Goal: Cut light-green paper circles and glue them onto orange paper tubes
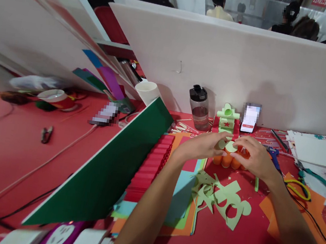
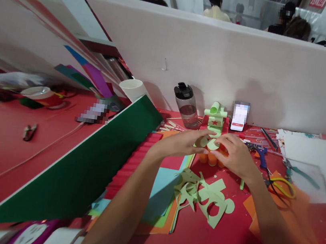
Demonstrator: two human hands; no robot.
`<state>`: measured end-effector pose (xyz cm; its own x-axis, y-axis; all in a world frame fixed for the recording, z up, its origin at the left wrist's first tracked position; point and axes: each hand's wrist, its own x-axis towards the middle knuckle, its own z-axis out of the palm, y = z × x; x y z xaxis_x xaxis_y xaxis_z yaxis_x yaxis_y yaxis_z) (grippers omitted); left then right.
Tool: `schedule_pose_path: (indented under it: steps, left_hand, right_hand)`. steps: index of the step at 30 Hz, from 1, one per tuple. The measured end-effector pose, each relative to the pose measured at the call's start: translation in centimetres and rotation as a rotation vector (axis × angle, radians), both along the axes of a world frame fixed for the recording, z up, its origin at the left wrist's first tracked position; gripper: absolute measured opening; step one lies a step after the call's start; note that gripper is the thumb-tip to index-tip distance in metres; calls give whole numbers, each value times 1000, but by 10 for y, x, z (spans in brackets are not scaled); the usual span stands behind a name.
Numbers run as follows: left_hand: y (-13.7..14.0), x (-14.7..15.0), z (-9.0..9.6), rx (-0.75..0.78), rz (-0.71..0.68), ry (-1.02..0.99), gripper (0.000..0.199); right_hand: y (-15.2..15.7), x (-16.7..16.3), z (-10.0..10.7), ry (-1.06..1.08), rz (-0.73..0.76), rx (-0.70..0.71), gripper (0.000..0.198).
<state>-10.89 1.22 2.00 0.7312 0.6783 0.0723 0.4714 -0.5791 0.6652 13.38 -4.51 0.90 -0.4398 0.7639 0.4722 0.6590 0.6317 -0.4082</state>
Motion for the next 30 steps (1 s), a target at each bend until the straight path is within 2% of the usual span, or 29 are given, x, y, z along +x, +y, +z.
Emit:
schedule_pose_path:
  steps: [6, 17, 30]
  left_hand:
    - [0, 1, -2, 13, 30, 18, 56]
    - [-1, 6, -2, 40, 33, 68, 52]
    - [-1, 5, -4, 63, 26, 76, 52]
  right_hand:
    - [-2, 1, 5, -18, -17, -40, 14]
    - [0, 8, 6, -78, 0, 31, 14]
    - [1, 4, 3, -51, 15, 33, 10]
